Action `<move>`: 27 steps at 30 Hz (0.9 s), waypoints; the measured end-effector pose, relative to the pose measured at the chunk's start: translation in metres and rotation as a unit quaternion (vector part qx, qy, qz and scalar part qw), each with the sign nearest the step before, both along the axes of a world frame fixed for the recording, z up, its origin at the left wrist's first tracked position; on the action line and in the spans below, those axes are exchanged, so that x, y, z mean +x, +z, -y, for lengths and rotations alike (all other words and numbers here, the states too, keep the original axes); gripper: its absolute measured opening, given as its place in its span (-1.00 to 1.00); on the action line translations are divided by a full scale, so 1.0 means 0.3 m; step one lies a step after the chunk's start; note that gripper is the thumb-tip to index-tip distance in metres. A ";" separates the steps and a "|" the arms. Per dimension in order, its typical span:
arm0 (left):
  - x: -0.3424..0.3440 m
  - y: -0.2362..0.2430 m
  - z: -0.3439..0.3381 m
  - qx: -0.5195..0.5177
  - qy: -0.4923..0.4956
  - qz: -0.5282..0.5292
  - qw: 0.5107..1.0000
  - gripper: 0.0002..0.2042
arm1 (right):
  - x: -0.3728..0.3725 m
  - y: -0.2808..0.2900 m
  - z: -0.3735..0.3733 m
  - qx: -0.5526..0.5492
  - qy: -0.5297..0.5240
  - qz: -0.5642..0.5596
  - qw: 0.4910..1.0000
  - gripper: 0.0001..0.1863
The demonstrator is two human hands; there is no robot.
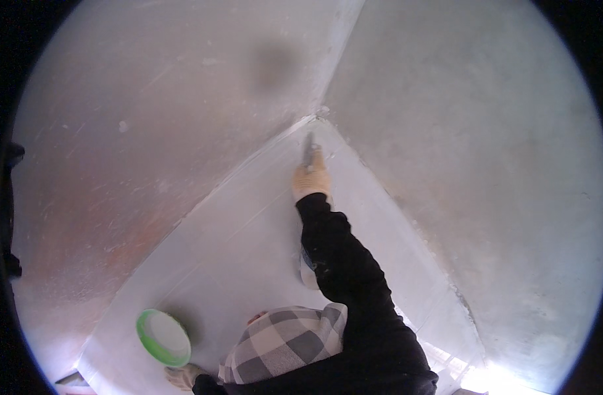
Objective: The person scoops plaster from a green bowl with a trowel and applies it to the wall, smoothing the surface. The person repeatedly dips the trowel into the bowl and spreads plaster along the wall and corner.
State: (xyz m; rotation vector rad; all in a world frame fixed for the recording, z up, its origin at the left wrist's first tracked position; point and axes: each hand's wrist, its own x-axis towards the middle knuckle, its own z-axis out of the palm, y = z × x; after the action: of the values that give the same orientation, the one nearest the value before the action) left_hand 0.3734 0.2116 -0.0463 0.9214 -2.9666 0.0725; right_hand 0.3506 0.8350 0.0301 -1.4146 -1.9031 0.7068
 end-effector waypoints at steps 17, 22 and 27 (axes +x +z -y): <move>0.009 -0.006 0.003 -0.017 -0.030 -0.025 0.999 -0.43 | -0.044 -0.024 -0.265 0.049 -0.018 0.087 0.995 -0.53; 0.000 -0.040 0.062 0.014 -0.039 -0.024 0.999 -0.35 | -0.076 -0.029 -0.273 -0.013 -0.029 0.118 0.993 -0.57; 0.010 -0.039 0.073 0.010 -0.054 -0.036 0.998 -0.34 | -0.099 -0.021 -0.260 0.012 -0.037 0.100 0.994 -0.54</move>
State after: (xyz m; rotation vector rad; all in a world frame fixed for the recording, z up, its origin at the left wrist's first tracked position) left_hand 0.3762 0.1896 -0.0580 0.7477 -2.9477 0.0066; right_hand 0.3209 0.9130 0.0239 -1.5835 -1.9912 0.5213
